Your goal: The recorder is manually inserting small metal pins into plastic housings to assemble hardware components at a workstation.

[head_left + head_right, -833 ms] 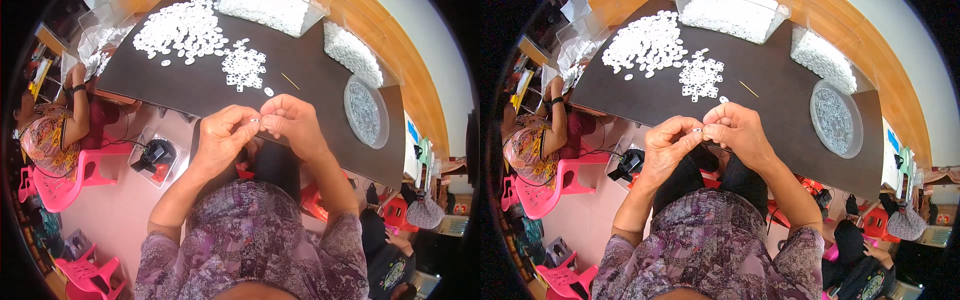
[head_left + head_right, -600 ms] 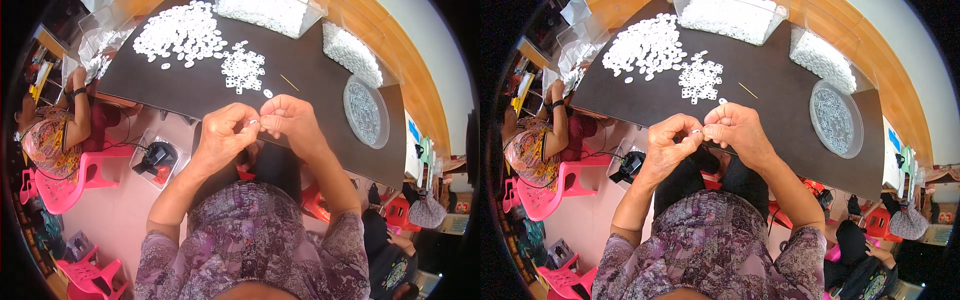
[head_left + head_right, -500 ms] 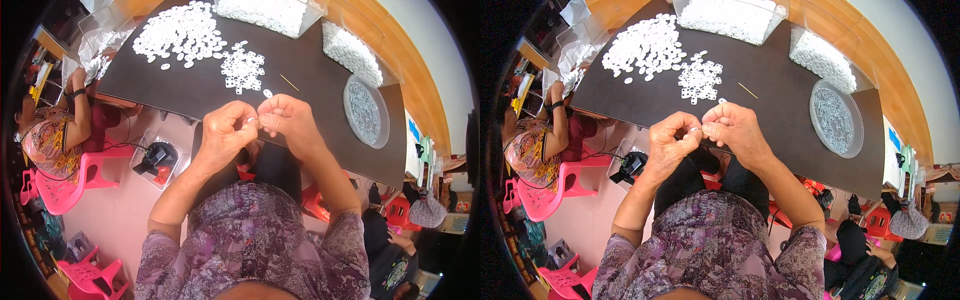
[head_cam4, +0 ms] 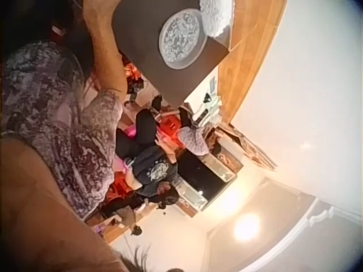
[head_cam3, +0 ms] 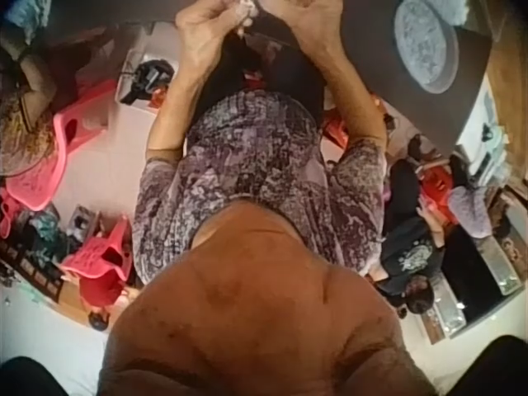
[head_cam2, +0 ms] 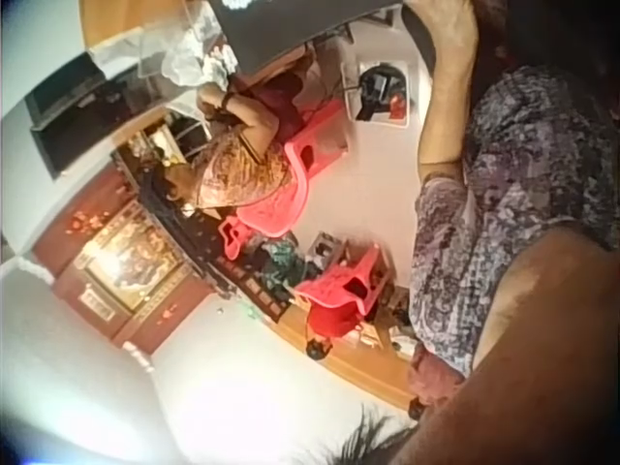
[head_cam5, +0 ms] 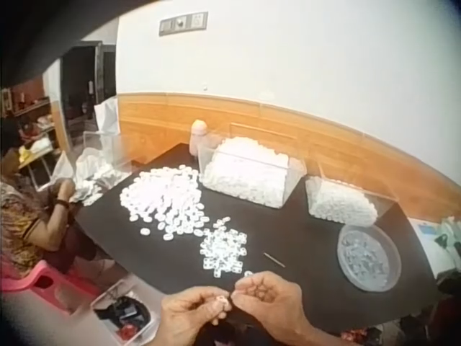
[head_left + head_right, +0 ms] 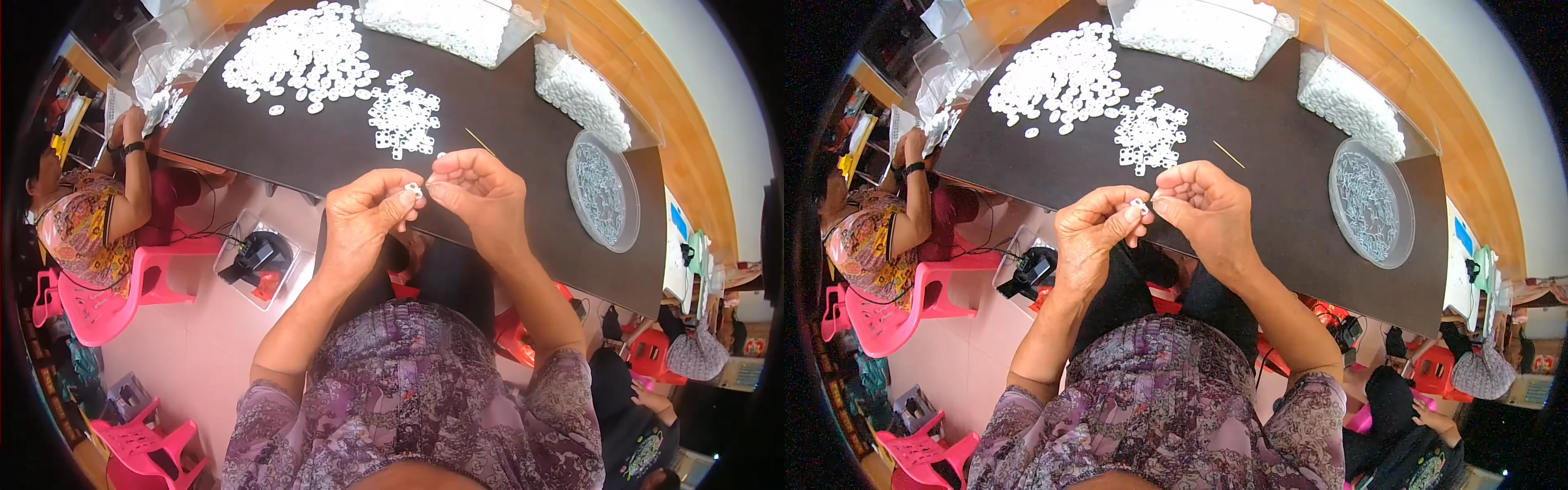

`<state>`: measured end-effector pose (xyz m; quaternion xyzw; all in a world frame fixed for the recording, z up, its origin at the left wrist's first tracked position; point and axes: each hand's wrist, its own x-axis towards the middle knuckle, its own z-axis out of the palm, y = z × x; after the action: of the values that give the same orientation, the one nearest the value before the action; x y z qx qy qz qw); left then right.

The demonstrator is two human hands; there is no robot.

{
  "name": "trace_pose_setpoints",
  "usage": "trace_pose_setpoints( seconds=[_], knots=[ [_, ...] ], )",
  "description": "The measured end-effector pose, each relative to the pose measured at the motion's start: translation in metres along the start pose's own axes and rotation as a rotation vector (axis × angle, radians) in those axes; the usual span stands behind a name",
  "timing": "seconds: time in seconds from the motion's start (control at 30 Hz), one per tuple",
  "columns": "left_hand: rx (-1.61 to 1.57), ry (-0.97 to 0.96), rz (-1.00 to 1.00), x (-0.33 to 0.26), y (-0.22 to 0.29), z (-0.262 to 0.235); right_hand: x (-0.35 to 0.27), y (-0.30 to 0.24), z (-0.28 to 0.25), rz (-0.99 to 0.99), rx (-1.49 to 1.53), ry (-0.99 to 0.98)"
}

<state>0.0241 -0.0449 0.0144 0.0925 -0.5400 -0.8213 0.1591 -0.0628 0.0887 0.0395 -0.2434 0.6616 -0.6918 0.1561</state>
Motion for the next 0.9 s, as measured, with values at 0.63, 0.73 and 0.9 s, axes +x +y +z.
trace_pose_setpoints(
  seconds=[0.63, 0.73, 0.9],
  knots=[
    [0.511, 0.078, 0.299, -0.003, -0.002, -0.002, -0.001, 0.013, 0.007, -0.039, -0.166, -0.049],
    [0.59, 0.082, 0.359, -0.004, -0.003, -0.003, -0.002, 0.013, 0.008, -0.045, -0.193, -0.052],
    [0.759, 0.107, 0.579, -0.002, -0.009, -0.001, -0.004, 0.017, 0.013, -0.03, -0.178, -0.032]
  ],
)
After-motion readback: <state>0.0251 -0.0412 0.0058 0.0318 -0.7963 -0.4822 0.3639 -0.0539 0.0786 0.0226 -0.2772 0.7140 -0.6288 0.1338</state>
